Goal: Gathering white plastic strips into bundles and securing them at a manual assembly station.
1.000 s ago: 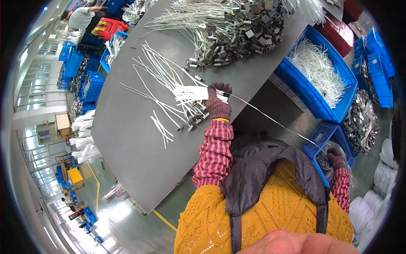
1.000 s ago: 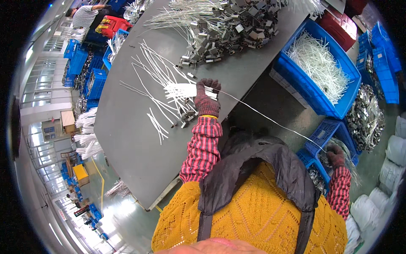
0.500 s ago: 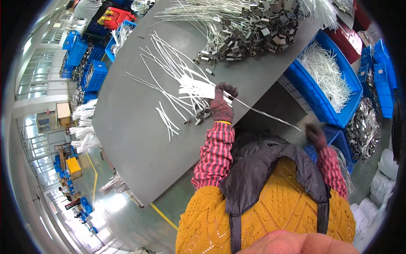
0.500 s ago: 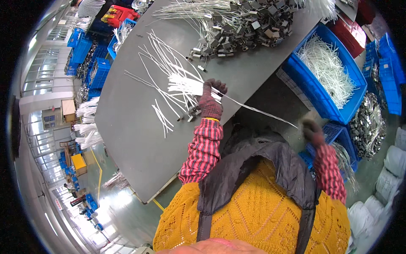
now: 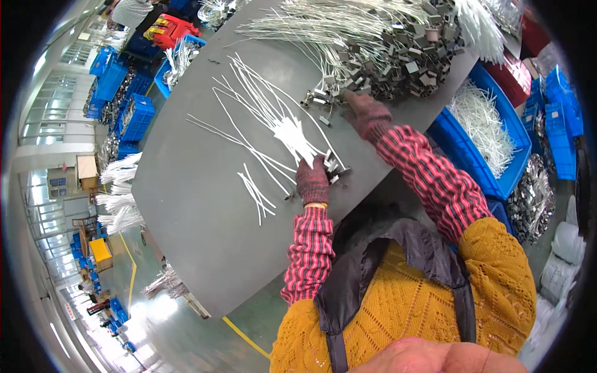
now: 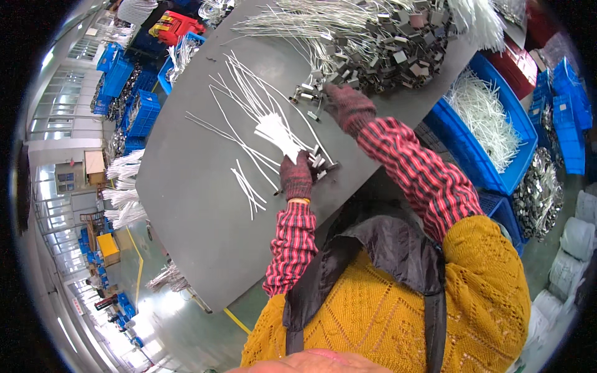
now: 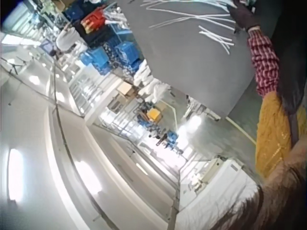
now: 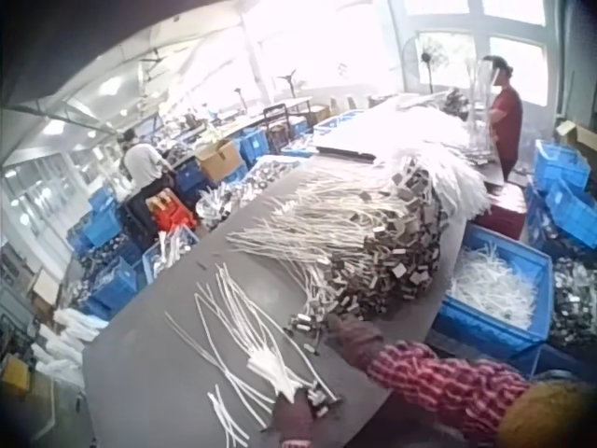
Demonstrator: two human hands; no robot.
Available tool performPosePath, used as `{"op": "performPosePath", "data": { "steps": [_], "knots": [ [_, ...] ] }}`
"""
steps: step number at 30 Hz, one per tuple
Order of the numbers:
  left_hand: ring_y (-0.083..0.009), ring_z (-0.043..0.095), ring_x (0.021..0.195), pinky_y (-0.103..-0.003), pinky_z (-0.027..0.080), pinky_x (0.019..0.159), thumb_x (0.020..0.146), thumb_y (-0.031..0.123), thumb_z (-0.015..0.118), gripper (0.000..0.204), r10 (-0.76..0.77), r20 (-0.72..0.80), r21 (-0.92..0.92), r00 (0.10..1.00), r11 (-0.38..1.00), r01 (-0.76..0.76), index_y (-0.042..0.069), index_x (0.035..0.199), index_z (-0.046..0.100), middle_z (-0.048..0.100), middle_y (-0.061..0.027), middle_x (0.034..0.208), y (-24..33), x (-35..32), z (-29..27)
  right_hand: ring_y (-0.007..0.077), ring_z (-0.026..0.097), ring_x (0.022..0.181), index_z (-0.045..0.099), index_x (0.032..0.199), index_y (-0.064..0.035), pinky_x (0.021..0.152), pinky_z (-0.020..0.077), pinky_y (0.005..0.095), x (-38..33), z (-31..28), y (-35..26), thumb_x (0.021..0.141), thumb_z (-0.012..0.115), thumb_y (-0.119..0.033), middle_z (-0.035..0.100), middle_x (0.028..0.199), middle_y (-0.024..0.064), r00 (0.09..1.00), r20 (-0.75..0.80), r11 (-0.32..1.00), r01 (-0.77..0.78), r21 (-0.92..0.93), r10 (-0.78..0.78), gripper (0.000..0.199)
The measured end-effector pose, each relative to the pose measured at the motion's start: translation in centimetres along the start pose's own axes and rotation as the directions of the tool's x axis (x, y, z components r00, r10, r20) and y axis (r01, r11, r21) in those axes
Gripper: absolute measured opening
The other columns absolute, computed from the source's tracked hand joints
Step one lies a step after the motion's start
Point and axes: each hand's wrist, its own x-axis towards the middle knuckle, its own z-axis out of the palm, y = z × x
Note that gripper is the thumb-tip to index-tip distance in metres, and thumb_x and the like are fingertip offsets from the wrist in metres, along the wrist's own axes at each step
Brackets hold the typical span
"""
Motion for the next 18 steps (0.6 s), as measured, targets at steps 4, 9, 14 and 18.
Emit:
{"op": "performPosePath", "data": {
  "steps": [4, 9, 14, 18],
  "knots": [
    [-0.0323, 0.07, 0.083, -0.044, 0.052, 0.08, 0.09, 0.039, 0.059, 0.044, -0.028, -0.098, 0.042, 0.995, 0.999, 0.032, 0.002, 0.113, 0.064, 0.072, -0.0156, 0.089, -1.3, 1.3, 1.1, 0.037, 0.065, 0.096, 0.056, 0.129, -0.0194, 0.078, 0.0524, 0.0477, 5.5, 2.9, 5.1, 0.086, 0.068, -0.025, 0.064, 0.107, 0.0192, 0.991, -0.106, 0.992, -0.091, -0.087, 0.081, 0.045],
    [-0.0251, 0.066, 0.062, -0.035, 0.056, 0.054, 0.09, 0.017, 0.062, 0.021, -0.057, 0.205, -0.845, 0.977, 0.494, 0.206, -0.003, 0.097, 0.06, 0.067, -0.0151, 0.078, 1.4, -0.1, -3.4, 0.0307, 0.067, 0.098, 0.067, 0.115, -0.0087, 0.075, 0.0545, 0.0413, 1.7, 2.5, 4.1, 0.092, 0.059, -0.019, 0.067, 0.109, 0.0183, 0.997, 0.075, 0.985, -0.022, 0.169, 0.009, 0.026],
    [-0.0256, 0.07, 0.071, -0.036, 0.06, 0.061, 0.088, 0.018, 0.065, 0.023, -0.01, 0.531, -0.728, 0.847, 0.507, 0.463, -0.005, 0.094, 0.063, 0.068, -0.015, 0.08, 4.8, -2.7, 1.9, 0.0126, 0.064, 0.072, 0.066, 0.114, -0.0047, 0.063, 0.053, 0.031, -10.9, -1.6, 2.4, 0.091, 0.067, -0.016, 0.07, 0.086, 0.0053, 0.958, 0.278, 0.77, -0.228, 0.595, 0.069, 0.026],
    [-0.0205, 0.062, 0.06, -0.034, 0.052, 0.053, 0.091, 0.024, 0.058, 0.025, 0.325, 0.32, -0.746, 0.89, 0.665, 0.026, 0.0, 0.091, 0.064, 0.063, -0.0079, 0.072, 8.3, -5.4, 8.3, 0.0199, 0.066, 0.093, 0.063, 0.122, -0.0099, 0.076, 0.053, 0.034, -14.5, -5.2, 2.6, 0.087, 0.068, -0.019, 0.068, 0.101, 0.006, 0.866, 0.492, 0.381, -0.487, 0.786, 0.093, 0.036]
  ]
}}
